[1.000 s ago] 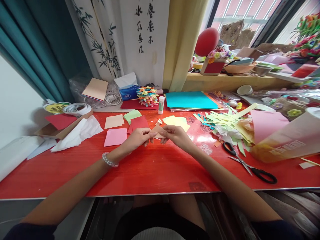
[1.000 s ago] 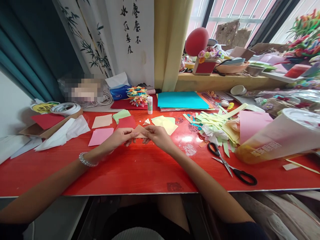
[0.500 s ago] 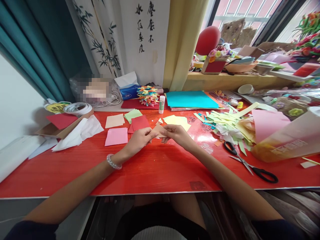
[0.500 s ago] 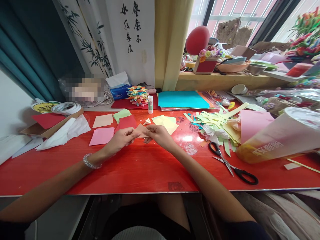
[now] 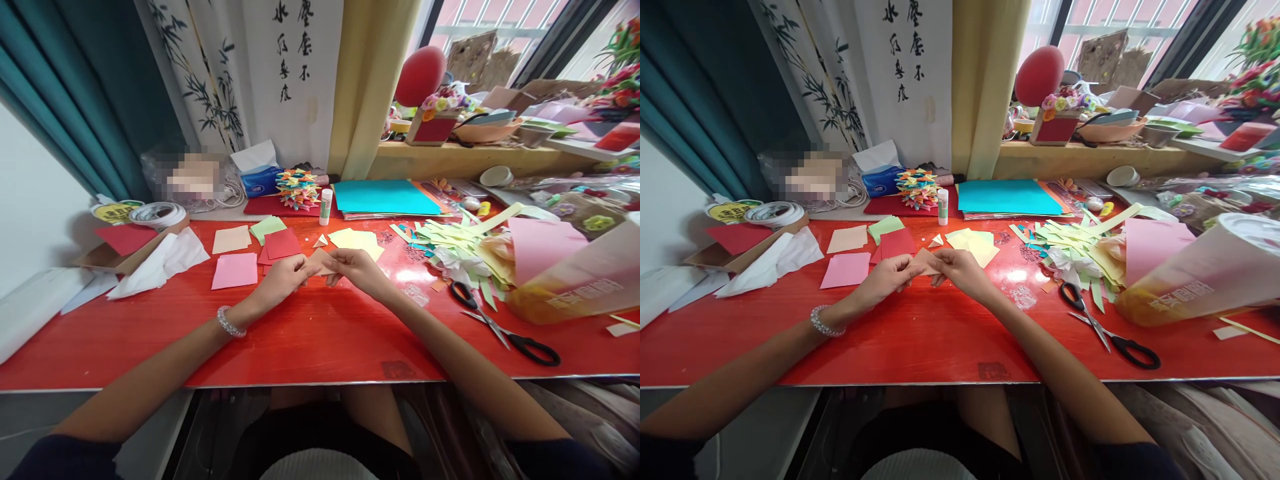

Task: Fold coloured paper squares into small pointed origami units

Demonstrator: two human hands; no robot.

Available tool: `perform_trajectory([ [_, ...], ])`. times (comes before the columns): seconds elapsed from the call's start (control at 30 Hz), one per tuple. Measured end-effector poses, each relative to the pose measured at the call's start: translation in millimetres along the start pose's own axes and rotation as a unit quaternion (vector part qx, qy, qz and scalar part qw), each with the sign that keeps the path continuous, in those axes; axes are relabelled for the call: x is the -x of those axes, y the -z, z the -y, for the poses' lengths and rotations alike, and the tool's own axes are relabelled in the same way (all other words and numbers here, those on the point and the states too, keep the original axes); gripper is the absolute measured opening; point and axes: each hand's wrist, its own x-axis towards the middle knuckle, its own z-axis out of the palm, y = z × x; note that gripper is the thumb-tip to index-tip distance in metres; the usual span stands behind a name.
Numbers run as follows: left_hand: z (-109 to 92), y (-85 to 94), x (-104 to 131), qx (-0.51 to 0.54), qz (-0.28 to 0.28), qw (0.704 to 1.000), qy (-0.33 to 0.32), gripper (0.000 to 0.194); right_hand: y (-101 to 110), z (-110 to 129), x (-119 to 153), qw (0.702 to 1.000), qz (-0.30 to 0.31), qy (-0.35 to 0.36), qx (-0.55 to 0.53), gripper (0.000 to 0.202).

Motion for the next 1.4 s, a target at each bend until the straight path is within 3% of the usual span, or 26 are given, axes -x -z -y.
perform_trajectory([
  [0.1,-2.4,3.8,-1.5,-0.002,0.026,1.0,-0.015,0.029,0.0,-3.3,-0.5,1.0,0.025,-0.008,0.002,0.032],
  [0.27,-5.4,5.7,-0.4,0.002,-0.041,0.998,-0.057,0.025,-2.9,-5.6,-0.7,0.998,0.057,-0.03,0.017,0.027],
  [0.37,-3.1,5.5,-0.1,0.006,-0.084,0.994,-0.069,0.023,-4.5,-6.0,-1.7,1.0,0.011,-0.018,-0.009,0.023],
  [0.47,0.9,6.3,-1.7,0.02,-0.149,0.986,-0.073,0.022,-5.0,-6.1,-2.9,0.997,-0.054,-0.004,-0.045,0.033],
  [0.57,2.7,7.1,-2.8,0.037,-0.181,0.98,-0.079,0.022,-5.3,-4.6,-3.2,0.995,-0.038,-0.022,-0.086,0.03],
  [1.4,0.0,10.0,-4.2,0.072,-0.202,0.973,-0.089,0.019,-1.4,-4.1,-2.4,0.992,-0.017,-0.038,-0.121,0.034],
])
